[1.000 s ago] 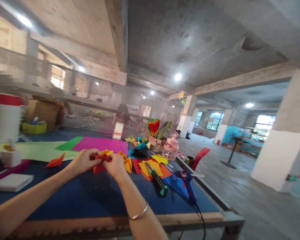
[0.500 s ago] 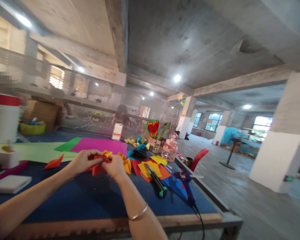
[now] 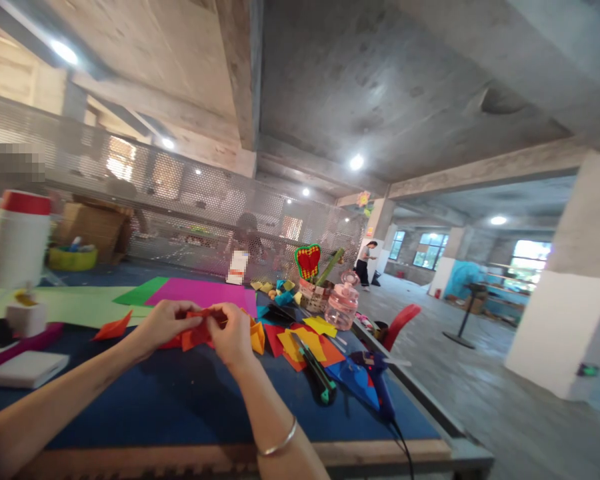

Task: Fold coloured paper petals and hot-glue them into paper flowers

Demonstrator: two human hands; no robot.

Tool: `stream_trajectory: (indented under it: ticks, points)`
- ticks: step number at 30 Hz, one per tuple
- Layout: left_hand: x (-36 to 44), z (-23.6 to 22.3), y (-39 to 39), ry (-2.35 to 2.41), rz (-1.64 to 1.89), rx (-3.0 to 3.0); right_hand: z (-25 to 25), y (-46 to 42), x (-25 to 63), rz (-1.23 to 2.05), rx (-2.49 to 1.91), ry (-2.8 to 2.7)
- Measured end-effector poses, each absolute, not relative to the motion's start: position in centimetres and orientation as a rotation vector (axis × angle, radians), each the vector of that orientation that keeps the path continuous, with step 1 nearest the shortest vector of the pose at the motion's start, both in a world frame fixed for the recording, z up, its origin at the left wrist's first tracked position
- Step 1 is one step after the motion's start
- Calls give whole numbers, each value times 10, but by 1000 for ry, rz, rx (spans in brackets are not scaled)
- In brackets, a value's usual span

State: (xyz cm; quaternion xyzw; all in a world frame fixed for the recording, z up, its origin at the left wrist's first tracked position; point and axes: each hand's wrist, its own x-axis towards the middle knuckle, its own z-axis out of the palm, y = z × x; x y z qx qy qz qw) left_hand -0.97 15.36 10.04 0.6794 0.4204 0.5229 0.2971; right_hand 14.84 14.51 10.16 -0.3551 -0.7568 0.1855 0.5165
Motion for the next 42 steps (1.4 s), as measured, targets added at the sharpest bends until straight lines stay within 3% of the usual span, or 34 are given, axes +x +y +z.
stream_trajectory:
  ticks: [17,28,37,42]
  points:
    - [-7,103,156,1038,1472,1749,101,146,148,510,-808,-1723]
    - [-11,105,154,1107,1474,1803,105,145,155,186,-674,-1948]
    - [-5,96,150,1272,1549,2091,100,153,152,659,-867,-1734]
    - [-4,98,147,1277,1552,2136,100,150,150,532,-951,-1829]
